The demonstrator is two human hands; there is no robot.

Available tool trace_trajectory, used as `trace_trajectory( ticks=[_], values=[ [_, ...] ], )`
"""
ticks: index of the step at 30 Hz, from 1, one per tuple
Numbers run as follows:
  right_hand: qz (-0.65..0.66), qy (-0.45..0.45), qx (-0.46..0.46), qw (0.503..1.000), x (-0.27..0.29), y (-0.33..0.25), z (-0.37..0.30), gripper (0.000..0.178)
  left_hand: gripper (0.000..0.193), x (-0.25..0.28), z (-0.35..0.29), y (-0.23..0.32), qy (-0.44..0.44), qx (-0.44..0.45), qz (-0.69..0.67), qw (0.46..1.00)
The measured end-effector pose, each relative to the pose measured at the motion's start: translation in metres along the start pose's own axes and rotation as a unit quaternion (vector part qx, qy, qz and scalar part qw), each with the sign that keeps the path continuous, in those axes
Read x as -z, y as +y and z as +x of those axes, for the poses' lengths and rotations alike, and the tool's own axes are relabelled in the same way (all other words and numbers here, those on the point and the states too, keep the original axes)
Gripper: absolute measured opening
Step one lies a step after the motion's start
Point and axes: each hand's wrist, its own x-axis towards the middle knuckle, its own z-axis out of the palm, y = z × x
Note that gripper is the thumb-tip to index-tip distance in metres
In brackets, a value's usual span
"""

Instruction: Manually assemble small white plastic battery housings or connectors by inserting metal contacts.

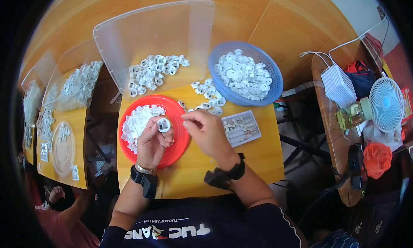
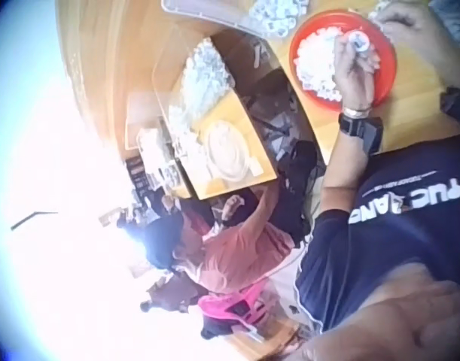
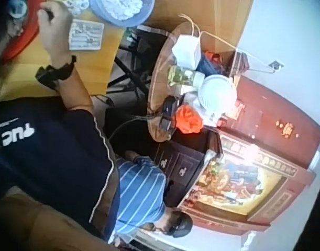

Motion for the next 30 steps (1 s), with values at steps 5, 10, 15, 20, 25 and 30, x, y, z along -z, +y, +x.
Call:
trace_trajectory(
  ticks=[5, 10, 15, 20, 25, 30],
  values=[
    [-0.192, 0.09, -0.058, 0.976, 0.073, 0.017, -0.018, 0.012, 0.027, -0.002, 0.001, 0.001, 0.001, -0.005, -0.003, 1.0],
    [-0.29, 0.084, -0.049, 0.952, 0.099, 0.04, -0.033, 0.013, 0.029, -0.006, 0.002, 0.0, 0.035, 0.008, -0.014, 0.999],
    [-0.305, 0.024, -0.052, 0.951, 0.088, 0.03, -0.037, 0.012, 0.029, 0.002, 0.002, -0.003, 0.022, 0.009, 0.0, 1.0],
    [-0.311, -0.022, -0.056, 0.949, 0.085, 0.026, -0.038, 0.011, 0.029, 0.002, 0.003, -0.005, 0.004, 0.007, 0.005, 1.0],
    [-0.379, 0.005, -0.006, 0.925, 0.077, 0.028, -0.039, 0.005, 0.023, -0.003, 0.002, -0.003, 0.015, 0.014, -0.003, 1.0],
    [-0.41, -0.004, -0.009, 0.912, 0.072, 0.029, -0.036, 0.003, 0.026, 0.005, 0.001, -0.002, 0.012, 0.024, 0.008, 1.0]
  ],
)
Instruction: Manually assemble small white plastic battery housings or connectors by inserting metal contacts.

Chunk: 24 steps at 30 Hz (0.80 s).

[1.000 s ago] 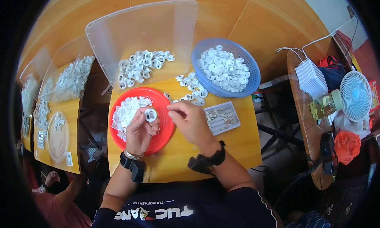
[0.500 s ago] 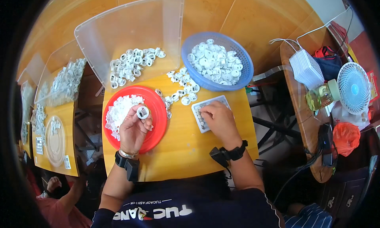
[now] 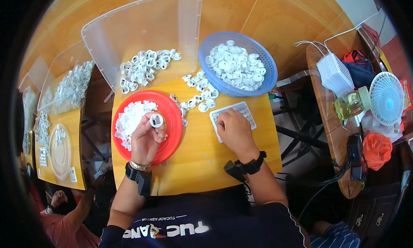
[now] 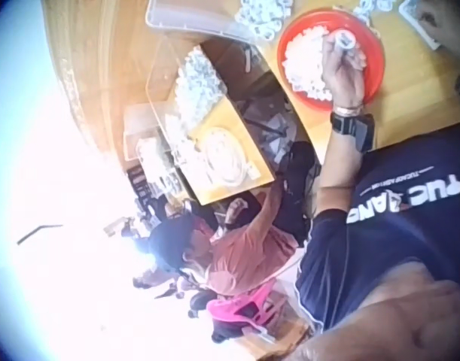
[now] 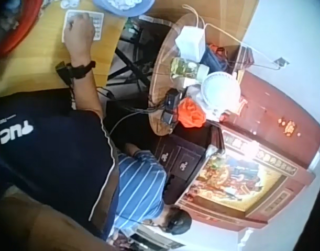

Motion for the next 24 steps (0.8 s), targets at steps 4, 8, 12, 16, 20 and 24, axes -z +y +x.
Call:
trace_trajectory(
  ticks=[4, 8, 12, 16, 20, 24],
  values=[
    [0.048, -0.003, -0.025, 0.999, 0.004, 0.0, 0.0, 0.005, 0.024, -0.002, -0.001, 0.001, 0.002, 0.014, -0.008, 1.0],
    [0.113, 0.032, -0.057, 0.991, 0.001, -0.008, 0.001, 0.005, 0.022, -0.007, -0.002, -0.003, 0.007, 0.021, -0.019, 1.0],
    [0.262, 0.056, -0.027, 0.963, -0.007, -0.047, 0.009, 0.007, 0.023, -0.012, -0.005, -0.004, 0.009, 0.04, -0.018, 0.999],
    [0.297, 0.059, 0.051, 0.952, -0.018, -0.077, 0.016, 0.012, 0.022, -0.011, -0.004, -0.006, 0.012, 0.04, -0.009, 0.999],
    [0.253, 0.065, 0.124, 0.957, -0.026, -0.088, 0.023, 0.014, 0.022, -0.007, -0.003, -0.008, 0.001, 0.043, 0.015, 0.999],
    [0.195, 0.074, 0.186, 0.96, -0.03, -0.09, 0.027, 0.016, 0.02, -0.007, -0.004, -0.012, -0.005, 0.045, 0.005, 0.999]
  ],
)
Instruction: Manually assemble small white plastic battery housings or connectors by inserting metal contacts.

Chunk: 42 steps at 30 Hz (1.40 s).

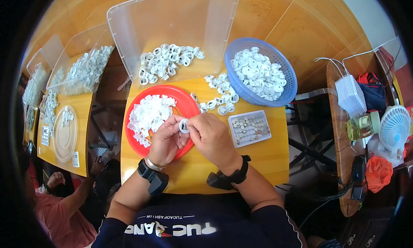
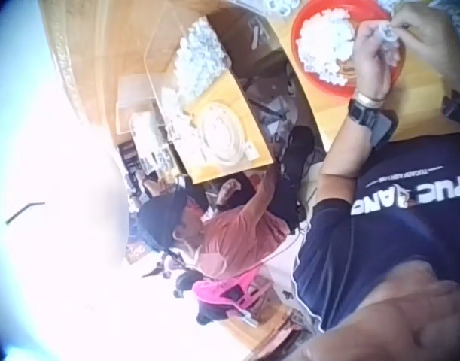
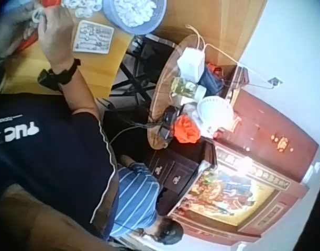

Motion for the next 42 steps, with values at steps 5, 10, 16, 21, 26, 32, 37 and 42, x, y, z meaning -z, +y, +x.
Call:
trace_trajectory(
  ticks=[5, 10, 16, 21, 26, 32, 37, 42],
  values=[
    [-0.034, -0.039, 0.027, 0.998, 0.005, -0.006, 0.006, 0.013, 0.019, 0.003, -0.001, -0.001, 0.004, 0.005, 0.015, 1.0],
    [0.021, -0.095, -0.054, 0.994, 0.012, -0.001, 0.006, 0.01, 0.012, -0.004, -0.002, 0.002, 0.005, 0.039, 0.068, 0.997],
    [0.118, -0.134, -0.175, 0.968, 0.021, -0.004, 0.005, 0.01, 0.012, -0.005, -0.001, 0.002, -0.01, 0.047, 0.048, 0.998],
    [0.01, -0.118, -0.038, 0.992, 0.016, 0.001, 0.001, 0.007, 0.019, 0.007, 0.001, -0.002, -0.054, 0.048, 0.007, 0.997],
    [-0.099, -0.134, 0.025, 0.986, 0.009, 0.004, 0.0, 0.006, 0.017, 0.006, 0.002, -0.004, -0.047, 0.043, -0.018, 0.998],
    [0.071, -0.117, -0.155, 0.978, 0.007, 0.005, -0.003, 0.008, 0.012, -0.001, 0.002, -0.003, -0.005, 0.032, 0.016, 0.999],
    [0.175, -0.095, -0.24, 0.95, 0.028, 0.004, -0.01, 0.012, 0.017, 0.003, -0.003, 0.002, -0.027, 0.003, 0.001, 1.0],
    [0.093, -0.019, -0.304, 0.948, 0.083, 0.047, -0.039, 0.012, 0.018, 0.001, -0.002, 0.01, 0.038, -0.013, -0.004, 0.999]
  ],
)
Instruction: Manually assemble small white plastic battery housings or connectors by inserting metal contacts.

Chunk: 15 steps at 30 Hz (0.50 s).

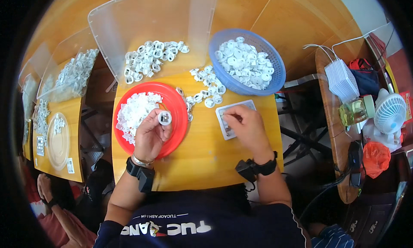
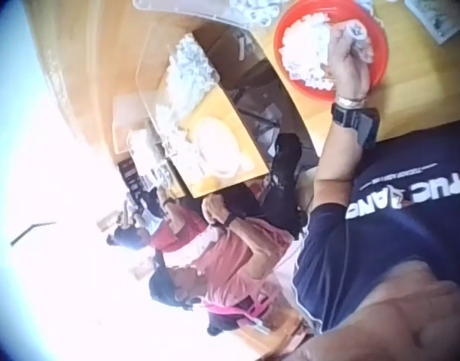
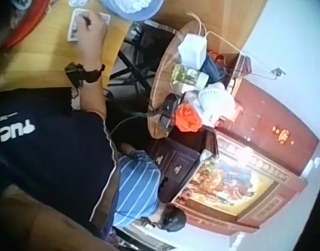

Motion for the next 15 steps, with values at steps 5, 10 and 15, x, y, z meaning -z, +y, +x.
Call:
trace_trajectory(
  ticks=[5, 10, 15],
  values=[
    [-0.099, -0.037, -0.007, 0.994, 0.022, 0.01, -0.02, 0.012, 0.017, -0.003, 0.001, 0.002, 0.004, 0.013, 0.002, 1.0],
    [-0.128, -0.048, 0.001, 0.991, 0.01, 0.019, -0.034, 0.014, 0.017, -0.003, 0.001, -0.002, -0.016, 0.011, 0.007, 1.0],
    [-0.224, -0.025, 0.047, 0.973, -0.001, 0.017, -0.037, 0.01, 0.016, 0.002, 0.003, -0.002, -0.037, 0.008, 0.005, 0.999]
  ],
)
